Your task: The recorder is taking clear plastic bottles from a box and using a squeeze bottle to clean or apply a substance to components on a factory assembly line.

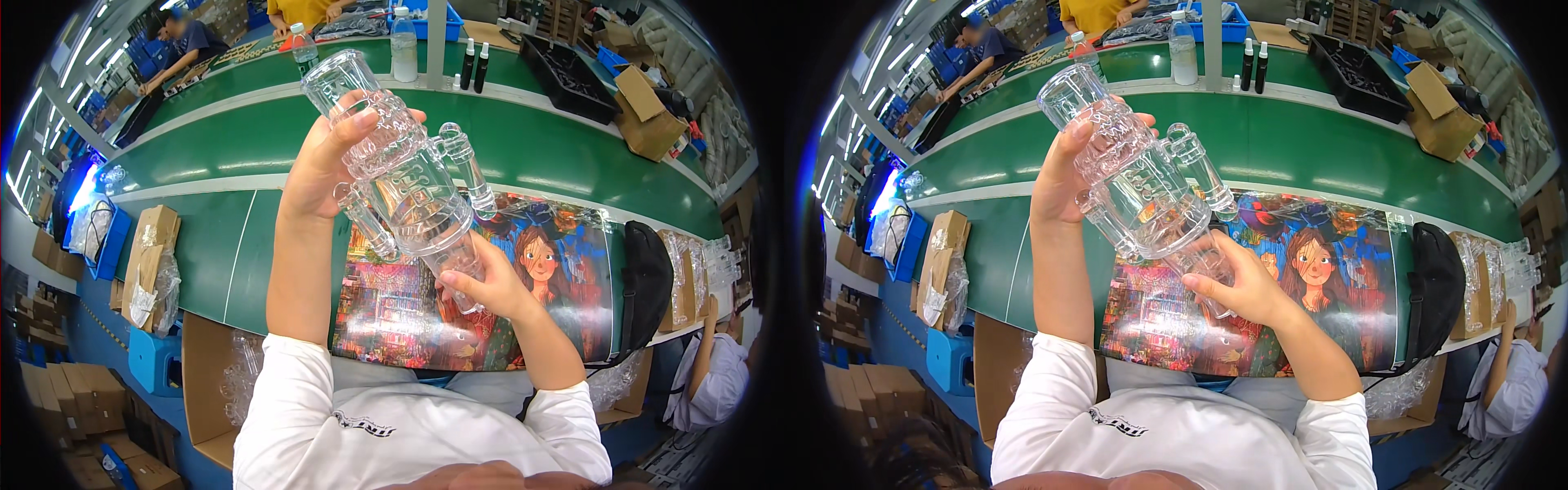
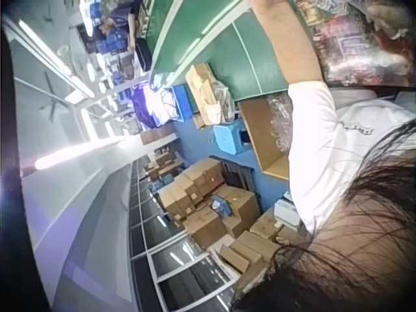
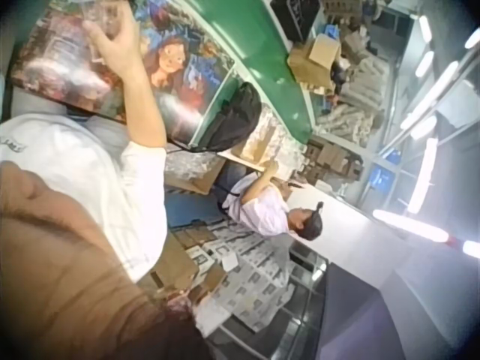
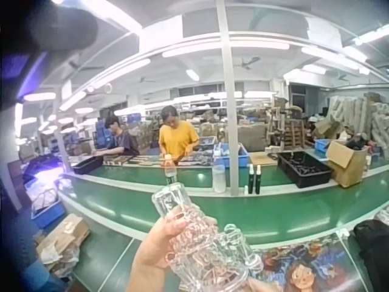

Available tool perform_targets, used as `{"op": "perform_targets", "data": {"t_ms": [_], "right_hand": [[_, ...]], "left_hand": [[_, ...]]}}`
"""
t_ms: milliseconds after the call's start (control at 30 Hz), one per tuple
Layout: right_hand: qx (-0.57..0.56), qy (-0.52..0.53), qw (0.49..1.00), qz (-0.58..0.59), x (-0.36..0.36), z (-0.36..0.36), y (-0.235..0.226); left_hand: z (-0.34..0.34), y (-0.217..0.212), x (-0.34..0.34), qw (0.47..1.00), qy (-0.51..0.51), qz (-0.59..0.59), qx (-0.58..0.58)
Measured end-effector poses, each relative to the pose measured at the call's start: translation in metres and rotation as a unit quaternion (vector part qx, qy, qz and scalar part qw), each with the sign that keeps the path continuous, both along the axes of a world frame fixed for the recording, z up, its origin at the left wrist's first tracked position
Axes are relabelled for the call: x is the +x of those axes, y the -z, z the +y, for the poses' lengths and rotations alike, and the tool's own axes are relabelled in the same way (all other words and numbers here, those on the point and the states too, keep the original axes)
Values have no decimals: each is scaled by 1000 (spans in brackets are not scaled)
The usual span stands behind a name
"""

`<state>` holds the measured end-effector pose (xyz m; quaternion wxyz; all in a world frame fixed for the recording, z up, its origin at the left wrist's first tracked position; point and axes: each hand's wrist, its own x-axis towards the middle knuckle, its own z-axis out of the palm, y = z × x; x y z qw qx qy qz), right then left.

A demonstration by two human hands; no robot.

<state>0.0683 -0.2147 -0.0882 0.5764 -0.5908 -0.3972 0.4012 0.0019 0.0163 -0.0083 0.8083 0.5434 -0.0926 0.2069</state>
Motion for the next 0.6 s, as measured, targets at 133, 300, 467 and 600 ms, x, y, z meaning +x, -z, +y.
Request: {"op": "perform_targets", "data": {"t_ms": [133, 300, 467, 600], "right_hand": [[12, -7, 1000, 25, 1, 0, 5], [14, -12, 999, 27, 1, 0, 4], [16, -1, 999, 41, 0, -2, 3], [20, 14, 999, 33, 0, -2, 6]], "left_hand": [[-1, -1, 0, 1000, 0, 0, 0], [-2, -1, -1, 1000, -8, 1, 7], [-6, 2, 6, 999, -14, 7, 28], [-3, 4, 5, 999, 3, 7, 45]]}}
